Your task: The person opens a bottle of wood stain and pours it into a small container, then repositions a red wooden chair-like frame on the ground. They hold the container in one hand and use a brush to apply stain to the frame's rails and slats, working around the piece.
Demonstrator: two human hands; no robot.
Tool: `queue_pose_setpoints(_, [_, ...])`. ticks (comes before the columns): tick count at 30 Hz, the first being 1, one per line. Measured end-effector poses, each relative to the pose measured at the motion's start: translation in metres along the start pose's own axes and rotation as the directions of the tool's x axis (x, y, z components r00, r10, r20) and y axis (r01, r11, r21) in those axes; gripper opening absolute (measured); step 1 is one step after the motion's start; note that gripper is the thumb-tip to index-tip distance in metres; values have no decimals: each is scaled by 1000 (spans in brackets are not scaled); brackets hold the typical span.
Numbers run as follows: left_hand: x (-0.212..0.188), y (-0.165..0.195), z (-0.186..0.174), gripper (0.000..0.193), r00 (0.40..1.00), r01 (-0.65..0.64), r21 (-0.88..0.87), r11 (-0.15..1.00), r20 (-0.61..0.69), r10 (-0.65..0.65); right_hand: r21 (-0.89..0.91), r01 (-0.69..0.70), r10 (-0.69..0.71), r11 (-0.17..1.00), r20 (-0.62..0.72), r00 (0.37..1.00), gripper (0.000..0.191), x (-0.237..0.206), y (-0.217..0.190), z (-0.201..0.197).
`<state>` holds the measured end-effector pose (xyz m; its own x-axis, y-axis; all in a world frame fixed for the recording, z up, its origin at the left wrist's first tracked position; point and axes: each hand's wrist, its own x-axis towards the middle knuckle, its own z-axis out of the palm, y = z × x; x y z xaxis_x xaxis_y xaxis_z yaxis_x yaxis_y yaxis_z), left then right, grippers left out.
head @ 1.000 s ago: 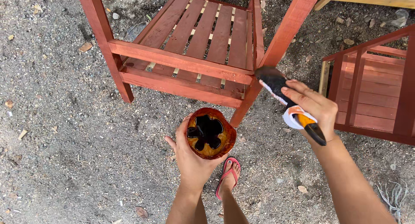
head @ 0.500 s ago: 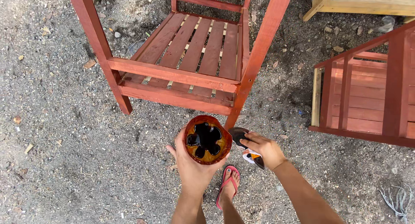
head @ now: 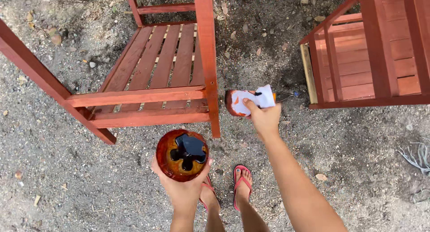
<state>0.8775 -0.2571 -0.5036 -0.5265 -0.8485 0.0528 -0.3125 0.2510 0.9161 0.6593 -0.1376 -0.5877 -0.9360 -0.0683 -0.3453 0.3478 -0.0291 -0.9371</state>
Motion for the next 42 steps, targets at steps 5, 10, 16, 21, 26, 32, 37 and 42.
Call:
queue_pose_setpoints(5, [-7, 0, 6, 112, 995, 88, -68, 994, 52, -85, 107, -148, 153, 983, -43, 987, 31, -2, 18, -3])
queue_pose_setpoints(10, [-13, -3, 14, 113, 998, 56, -113, 992, 43, -52, 383, -305, 353, 872, -60, 934, 41, -21, 68, -23])
queue_pose_setpoints(16, [-17, -7, 21, 113, 999, 38, -60, 997, 37, -36, 568, -441, 529, 695, 11, 849, 42, -57, 136, -26])
queue_pose_setpoints(21, [-18, -6, 23, 114, 997, 61, -133, 989, 64, -53, 233, -475, 509, 849, -117, 853, 37, -65, 149, -41])
queue_pose_setpoints(26, [-19, -7, 22, 111, 999, -23, 1, 1000, 42, 23, 460, -401, 490, 792, -87, 868, 41, -44, 125, -44])
queue_pose_setpoints(32, [-18, -12, 26, 115, 998, 60, -78, 995, 3, -60, 424, -436, 495, 794, -34, 868, 44, -58, 114, -23])
queue_pose_setpoints(37, [-2, -19, 31, 120, 994, 76, 89, 993, -86, -69, -124, -341, 337, 932, -55, 940, 30, -59, 101, -22])
queue_pose_setpoints(42, [25, -25, 11, 121, 994, 59, 82, 995, -101, -50, -80, -171, 174, 982, 19, 985, 28, -62, 35, -7])
